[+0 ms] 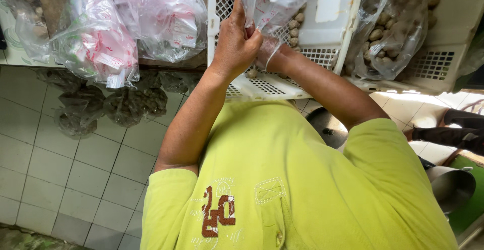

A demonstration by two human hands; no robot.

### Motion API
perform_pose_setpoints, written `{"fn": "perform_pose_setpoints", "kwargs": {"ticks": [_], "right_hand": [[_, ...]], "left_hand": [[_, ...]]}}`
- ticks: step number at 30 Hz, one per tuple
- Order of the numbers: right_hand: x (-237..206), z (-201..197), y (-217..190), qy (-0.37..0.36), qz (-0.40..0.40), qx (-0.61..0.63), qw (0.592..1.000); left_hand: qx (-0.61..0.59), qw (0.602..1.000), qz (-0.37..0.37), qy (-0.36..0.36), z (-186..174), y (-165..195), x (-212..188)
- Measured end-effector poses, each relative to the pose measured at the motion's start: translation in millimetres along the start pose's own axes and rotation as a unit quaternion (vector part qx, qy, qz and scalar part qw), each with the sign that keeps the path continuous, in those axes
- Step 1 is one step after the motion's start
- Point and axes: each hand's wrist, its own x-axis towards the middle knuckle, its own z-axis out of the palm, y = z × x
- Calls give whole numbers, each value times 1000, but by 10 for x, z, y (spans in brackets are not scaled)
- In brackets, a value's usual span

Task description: The person holds open a plastic bag inside a crate and places round meatballs into it one at a time, then ties the filled bag and sets it aside. Later, the person squeezes liquid from a squeeze bottle over the meatballs in a crate and continues bagging them.

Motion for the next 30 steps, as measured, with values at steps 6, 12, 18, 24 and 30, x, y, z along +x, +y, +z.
{"fn": "perform_pose_setpoints", "kwargs": {"ticks": [6, 12, 18, 24, 30], "right_hand": [[-156, -145, 250, -38, 110, -25, 993], [-260, -687, 881, -11, 305, -191, 933], [-102, -654, 1003, -102, 309, -182, 928], [-208, -591, 914, -120, 302, -179, 929], [-150, -538, 805, -121, 296, -177, 931]], "left_hand": [[-10, 1000, 9, 6, 12, 59, 13], [39, 999, 24, 4, 21, 14, 12], [23, 1000, 10, -2, 45, 18, 29], [25, 1000, 12, 0, 27, 63, 56], [19, 1000, 20, 7, 30, 85, 73]]}}
